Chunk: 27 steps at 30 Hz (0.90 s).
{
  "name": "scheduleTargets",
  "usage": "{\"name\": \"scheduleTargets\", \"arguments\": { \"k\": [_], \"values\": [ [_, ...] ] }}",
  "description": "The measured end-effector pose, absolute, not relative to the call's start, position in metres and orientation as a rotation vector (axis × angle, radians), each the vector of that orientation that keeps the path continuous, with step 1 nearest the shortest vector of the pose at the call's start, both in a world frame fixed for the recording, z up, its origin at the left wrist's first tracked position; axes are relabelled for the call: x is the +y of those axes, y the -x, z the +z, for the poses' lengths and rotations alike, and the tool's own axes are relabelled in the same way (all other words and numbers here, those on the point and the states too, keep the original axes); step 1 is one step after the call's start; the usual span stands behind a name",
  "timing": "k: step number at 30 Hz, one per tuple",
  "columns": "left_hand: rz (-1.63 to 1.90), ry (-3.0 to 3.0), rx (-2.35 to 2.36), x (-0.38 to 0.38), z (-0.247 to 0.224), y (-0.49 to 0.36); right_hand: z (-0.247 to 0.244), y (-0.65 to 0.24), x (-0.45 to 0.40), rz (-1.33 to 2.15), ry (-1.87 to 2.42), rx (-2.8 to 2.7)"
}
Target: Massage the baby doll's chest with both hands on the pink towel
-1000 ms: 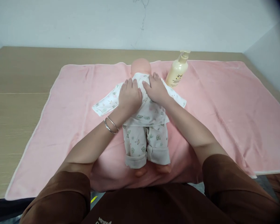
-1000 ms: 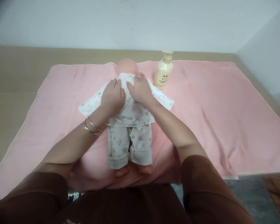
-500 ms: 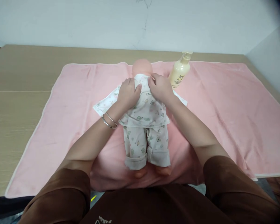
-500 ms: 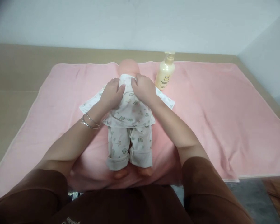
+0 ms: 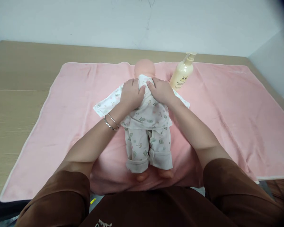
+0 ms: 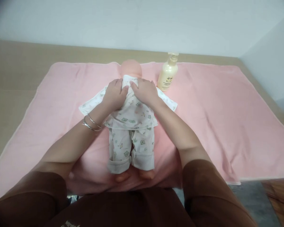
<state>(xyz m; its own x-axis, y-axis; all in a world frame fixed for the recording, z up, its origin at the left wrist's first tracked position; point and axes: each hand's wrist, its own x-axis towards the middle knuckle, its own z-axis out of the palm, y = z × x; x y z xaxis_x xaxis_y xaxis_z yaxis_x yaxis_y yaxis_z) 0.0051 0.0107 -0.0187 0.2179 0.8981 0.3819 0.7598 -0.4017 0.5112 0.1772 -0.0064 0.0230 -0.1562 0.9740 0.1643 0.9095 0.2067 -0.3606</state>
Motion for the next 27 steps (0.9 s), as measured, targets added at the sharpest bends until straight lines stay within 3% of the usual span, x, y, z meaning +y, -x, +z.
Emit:
{"name": "scheduleTargets", "arguments": {
  "k": [3,11,18,27],
  "values": [
    [1.02,-2.258,1.551,0.004,-0.018,-0.009,0.023,-0.183,0.001,0.316,1.805,-2.079],
    [0.751,-2.16,1.606,0.023,-0.005,0.006,0.027,-0.157,-0.034,-0.025,1.728,-2.219],
    [0.873,-2.316,1.629,-0.005,-0.008,-0.013,0.028,-0.179,-0.004,0.345,1.82,-2.118],
    [0.657,-2.266,1.74,0.005,0.003,-0.005,0.04,-0.158,-0.041,0.093,1.809,-2.286]
  ]
}}
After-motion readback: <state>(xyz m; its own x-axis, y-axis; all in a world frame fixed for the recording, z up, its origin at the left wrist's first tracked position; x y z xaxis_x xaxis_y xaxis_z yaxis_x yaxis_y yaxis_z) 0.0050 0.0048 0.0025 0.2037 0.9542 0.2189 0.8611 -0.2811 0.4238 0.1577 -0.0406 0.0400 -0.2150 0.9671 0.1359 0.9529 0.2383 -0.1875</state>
